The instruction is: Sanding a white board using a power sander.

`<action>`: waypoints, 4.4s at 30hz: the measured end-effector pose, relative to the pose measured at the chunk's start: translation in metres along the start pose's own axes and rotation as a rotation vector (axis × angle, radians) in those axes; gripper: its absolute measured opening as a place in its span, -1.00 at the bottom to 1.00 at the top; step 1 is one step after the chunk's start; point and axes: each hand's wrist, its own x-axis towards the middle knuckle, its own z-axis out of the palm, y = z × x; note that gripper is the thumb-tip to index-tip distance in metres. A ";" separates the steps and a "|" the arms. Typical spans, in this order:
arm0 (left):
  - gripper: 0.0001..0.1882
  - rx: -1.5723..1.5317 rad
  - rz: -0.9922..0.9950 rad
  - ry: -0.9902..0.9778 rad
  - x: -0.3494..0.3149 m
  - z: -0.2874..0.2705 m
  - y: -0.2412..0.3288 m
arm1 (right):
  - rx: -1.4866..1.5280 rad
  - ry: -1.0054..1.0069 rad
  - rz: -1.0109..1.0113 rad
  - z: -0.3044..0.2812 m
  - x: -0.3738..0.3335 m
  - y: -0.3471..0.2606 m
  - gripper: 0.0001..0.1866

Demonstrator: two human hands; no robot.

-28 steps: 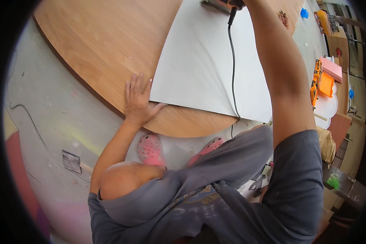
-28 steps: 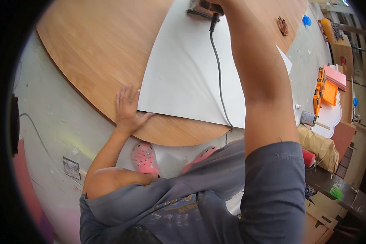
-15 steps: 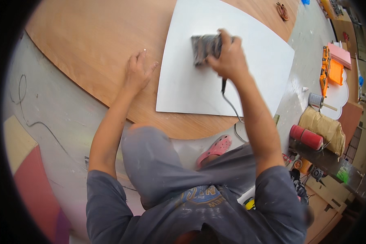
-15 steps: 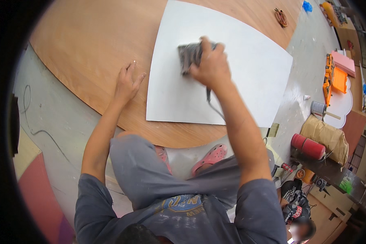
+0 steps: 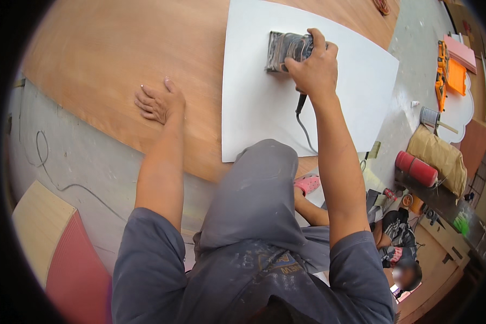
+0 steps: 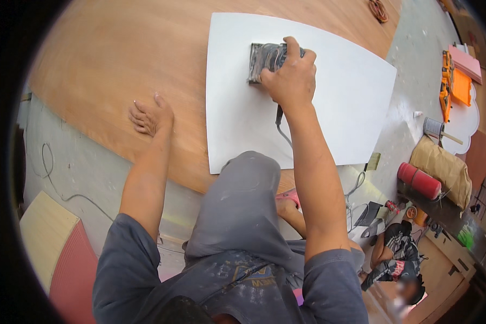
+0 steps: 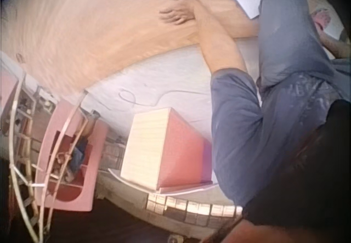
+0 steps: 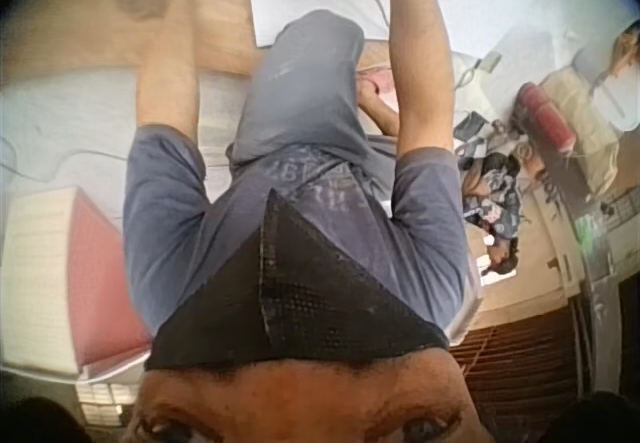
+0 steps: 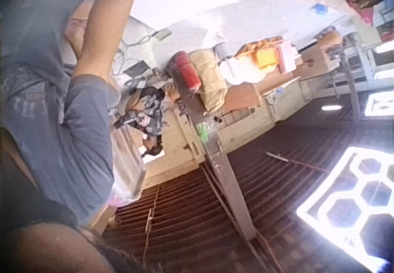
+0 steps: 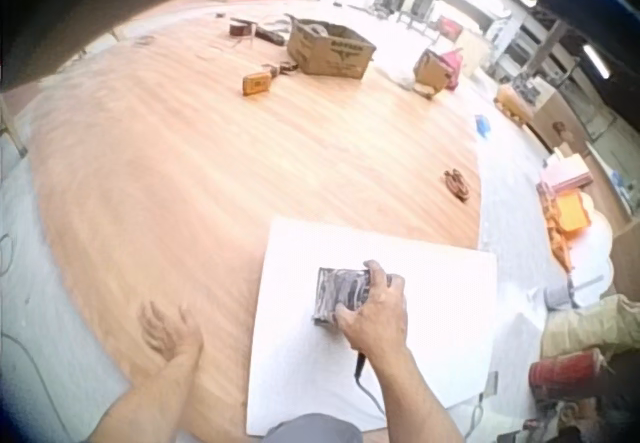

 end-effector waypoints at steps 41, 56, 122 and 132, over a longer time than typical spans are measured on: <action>-0.09 0.190 0.034 -0.033 -0.011 -0.011 -0.016 | -0.110 -0.210 -0.475 -0.046 0.076 0.004 -0.36; -0.11 0.179 0.015 -0.019 -0.011 -0.008 -0.016 | -0.119 -0.222 -0.482 -0.040 0.078 -0.009 -0.29; -0.12 0.257 0.004 0.035 0.007 0.006 -0.036 | 0.107 0.449 0.081 0.009 0.119 -0.018 -0.29; -0.16 0.241 -0.037 0.027 0.010 -0.007 -0.023 | 0.209 0.179 -0.163 0.030 0.061 -0.084 -0.42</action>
